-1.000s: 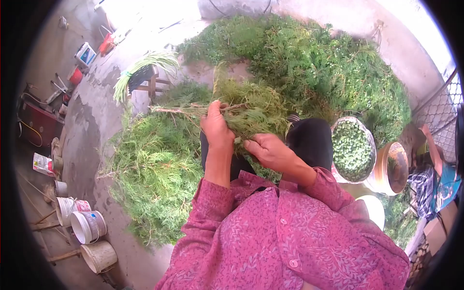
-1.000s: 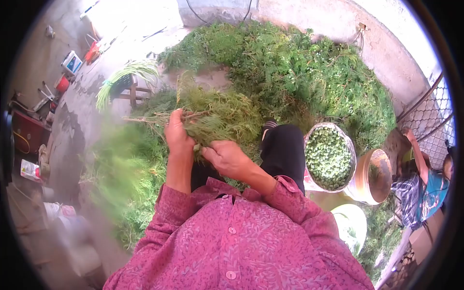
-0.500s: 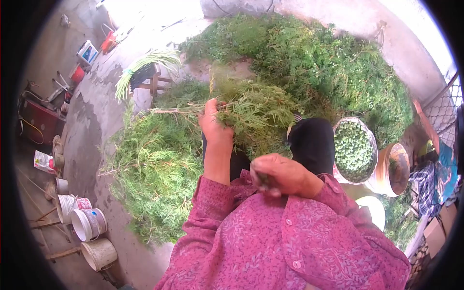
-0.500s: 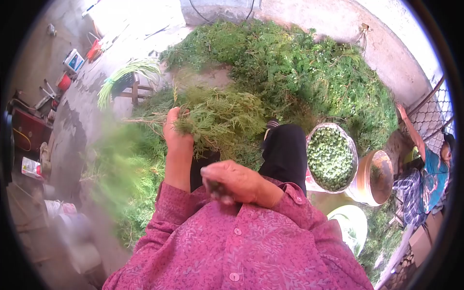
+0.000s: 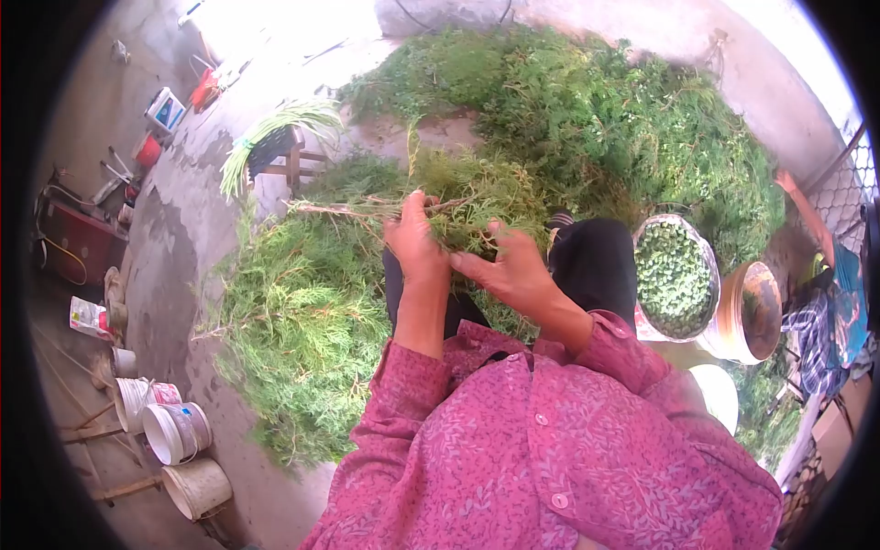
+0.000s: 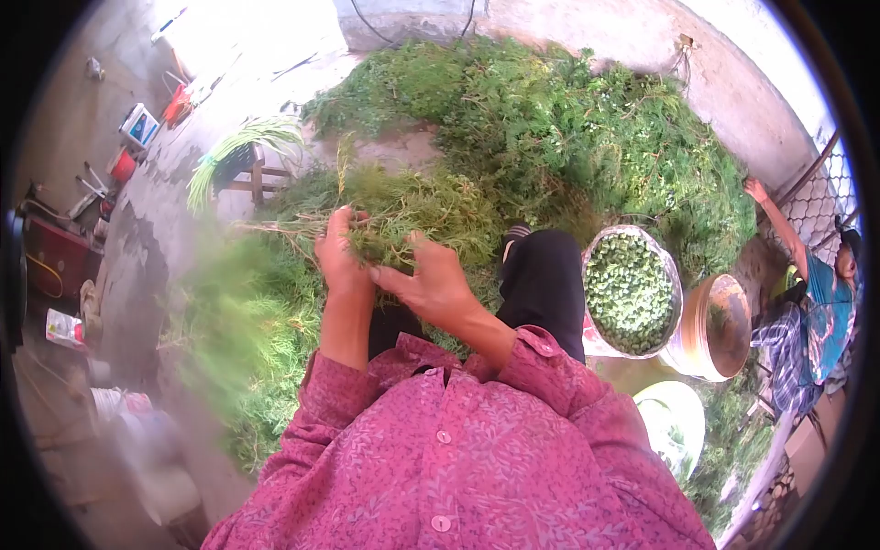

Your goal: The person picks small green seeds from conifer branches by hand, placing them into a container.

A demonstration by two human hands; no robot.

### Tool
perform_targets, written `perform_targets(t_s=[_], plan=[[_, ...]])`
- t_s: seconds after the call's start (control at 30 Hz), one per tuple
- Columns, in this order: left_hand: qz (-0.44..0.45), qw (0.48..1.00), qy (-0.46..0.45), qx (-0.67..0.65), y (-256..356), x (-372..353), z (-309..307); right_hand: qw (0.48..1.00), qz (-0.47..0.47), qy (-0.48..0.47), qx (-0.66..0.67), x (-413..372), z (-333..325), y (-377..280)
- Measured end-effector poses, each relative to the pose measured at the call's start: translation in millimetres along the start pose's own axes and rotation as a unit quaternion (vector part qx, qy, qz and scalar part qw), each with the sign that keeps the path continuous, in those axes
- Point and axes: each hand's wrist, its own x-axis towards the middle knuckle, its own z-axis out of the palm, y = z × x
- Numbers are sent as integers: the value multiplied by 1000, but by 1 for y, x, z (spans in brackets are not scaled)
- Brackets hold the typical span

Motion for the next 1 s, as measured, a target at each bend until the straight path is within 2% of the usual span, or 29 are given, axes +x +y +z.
perform_targets(t_s=[0.03,0.1,0.13,0.2,0.23,0.3,0.33,0.37,0.4,0.43,0.5,0.57,0.63,0.7,0.73,0.77,0.83,0.87,0.9,0.93,0.97,1.0], plan=[[1,1000,-3,13,-1,-1,0,1000,0,3,0,0,1,5],[-5,1000,-2,-14,0,-1,4,981,147,-22,125,-1,2,10],[-11,999,0,-42,1,-1,6,981,147,-18,126,-3,2,10],[-26,999,-2,-29,4,6,0,975,192,-89,62,-8,1,6],[-40,999,-2,-18,5,7,0,975,193,-83,65,-8,0,1],[-39,998,7,-41,7,4,4,945,268,-109,153,-9,0,-7],[-62,997,-10,-41,12,0,4,945,269,-104,156,-9,-1,-3],[-83,995,-26,-41,15,-2,3,882,361,-101,284,-8,-4,5],[-83,995,-28,-37,15,-1,4,794,442,-98,405,-8,-6,9],[-85,995,-47,-26,16,-1,3,793,442,-97,408,-8,-8,8],[-88,994,-65,-12,17,-2,4,592,552,-92,580,-9,-13,2],[-73,993,-88,-3,20,-10,11,586,528,-107,605,-13,-16,4],[-68,996,-63,-1,27,-11,19,579,504,-121,629,-20,-19,3],[-61,997,-40,-2,37,-12,24,609,513,-176,579,-32,-22,-7],[-50,997,-37,-48,44,-9,26,619,469,-244,580,-40,-28,-7],[-38,994,-34,-94,51,-5,26,620,467,-244,581,-40,-38,-11],[-8,995,-32,-99,62,12,12,745,397,-123,522,-38,-61,-23],[21,994,-27,-107,68,24,1,842,316,-30,437,-39,-74,-23],[23,994,-26,-104,73,41,-19,912,225,64,338,-41,-92,-22],[70,994,-15,-86,78,61,-43,938,218,99,250,-40,-122,-25],[116,991,-4,-69,81,71,-55,920,233,195,248,-43,-146,-24],[119,991,-4,-66,85,70,-55,928,199,269,164,-51,-169,-19]])
